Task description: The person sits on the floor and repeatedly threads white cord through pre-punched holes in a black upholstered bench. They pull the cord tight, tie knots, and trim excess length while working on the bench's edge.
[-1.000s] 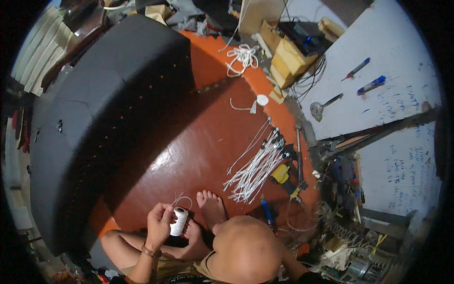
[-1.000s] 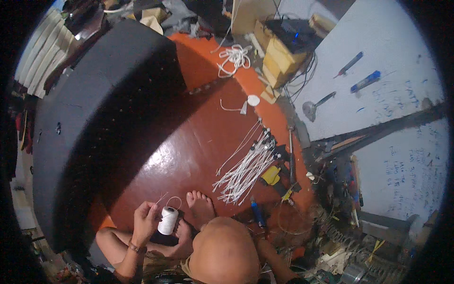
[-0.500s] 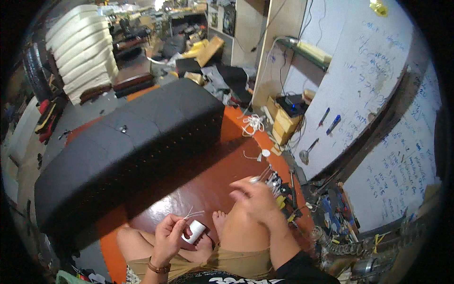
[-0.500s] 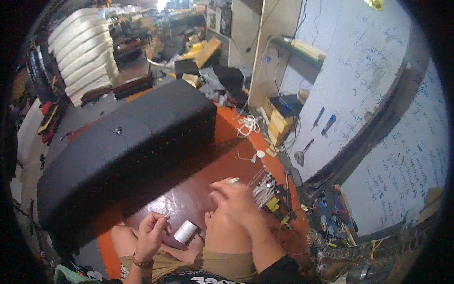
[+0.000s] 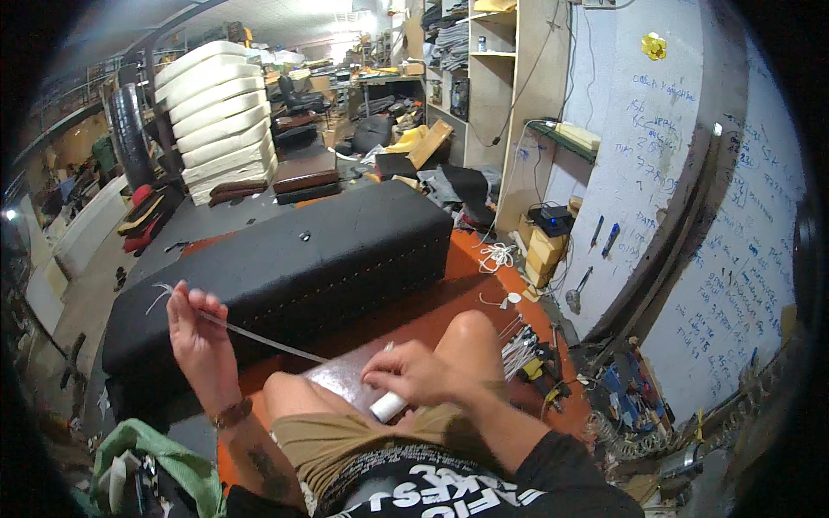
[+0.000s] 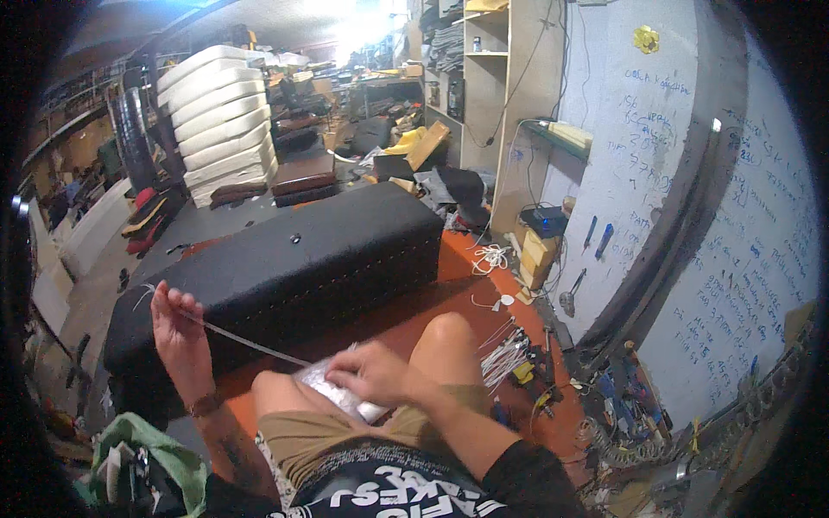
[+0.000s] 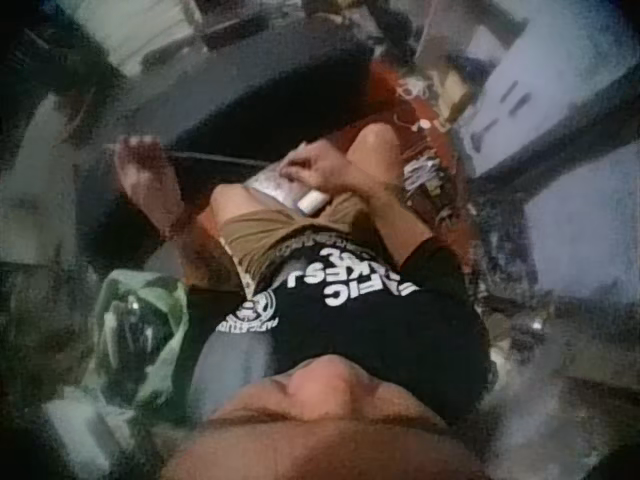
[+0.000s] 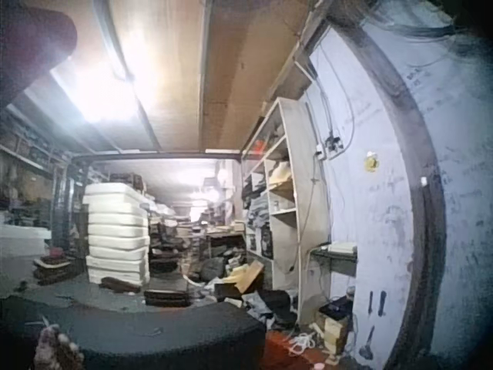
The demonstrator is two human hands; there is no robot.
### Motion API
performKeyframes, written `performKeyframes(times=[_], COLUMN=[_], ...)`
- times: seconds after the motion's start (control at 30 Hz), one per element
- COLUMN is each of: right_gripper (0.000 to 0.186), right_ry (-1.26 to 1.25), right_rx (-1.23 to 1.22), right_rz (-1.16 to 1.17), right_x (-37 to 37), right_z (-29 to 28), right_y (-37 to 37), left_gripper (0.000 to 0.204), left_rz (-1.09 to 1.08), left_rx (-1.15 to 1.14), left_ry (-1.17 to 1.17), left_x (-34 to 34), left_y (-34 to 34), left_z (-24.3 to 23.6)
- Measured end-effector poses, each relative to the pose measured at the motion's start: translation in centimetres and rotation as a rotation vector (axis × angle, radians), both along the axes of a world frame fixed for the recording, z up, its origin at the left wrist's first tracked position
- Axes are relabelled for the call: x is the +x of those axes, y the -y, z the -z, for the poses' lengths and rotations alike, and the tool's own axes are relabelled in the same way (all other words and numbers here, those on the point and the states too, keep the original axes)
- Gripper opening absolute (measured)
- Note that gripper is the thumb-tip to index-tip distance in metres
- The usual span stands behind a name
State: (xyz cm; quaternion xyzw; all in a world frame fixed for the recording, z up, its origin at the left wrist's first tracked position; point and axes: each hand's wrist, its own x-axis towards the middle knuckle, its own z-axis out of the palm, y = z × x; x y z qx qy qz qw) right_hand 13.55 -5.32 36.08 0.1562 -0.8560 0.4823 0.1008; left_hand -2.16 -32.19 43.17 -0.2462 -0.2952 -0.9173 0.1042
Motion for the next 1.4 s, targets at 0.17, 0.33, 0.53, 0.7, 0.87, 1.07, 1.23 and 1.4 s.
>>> performKeyframes(times=[0.17, 0.33, 0.53, 0.7, 0.87, 1.07, 1.23, 1.4], right_gripper=[0.016, 0.020, 0.025, 0.021, 0.019, 0.017, 0.017, 0.012], right_ry=[-0.061, -0.072, -0.149, -0.060, -0.012, 0.049, 0.041, 0.044], right_rx=[-0.143, -0.237, -0.260, -0.380, -0.428, -0.409, -0.481, -0.701], right_rz=[-0.106, 0.006, 0.162, 0.250, 0.272, 0.223, 0.292, 0.352], right_x=[3.4, 4.9, 1.9, -0.5, -2.3, -2.7, -3.2, -3.5], right_z=[-10.6, -18.0, -19.4, -19.7, -19.3, -20.1, -20.7, -20.5], right_y=[0.6, 0.4, -0.3, -1.5, -3.7, -3.2, -4.8, -7.6], left_gripper=[0.023, 0.015, 0.015, 0.015, 0.014, 0.018, 0.018, 0.016], left_rz=[-0.112, 0.152, 0.366, 0.404, 0.331, 0.148, 0.362, 0.576], left_rx=[-0.116, -0.196, -0.405, -0.455, -0.575, -0.840, -0.774, -0.664], left_ry=[0.132, 0.167, 0.189, 0.180, 0.146, -0.044, -0.061, 0.006], left_x=[2.3, 2.1, 3.5, 2.4, 2.0, 3.0, 5.7, 7.2], left_y=[0.0, -2.9, -6.3, -7.5, -9.0, -12.3, -14.1, -11.3], left_z=[1.4, 7.1, 10.4, 12.1, 13.5, 14.1, 13.4, 12.6])
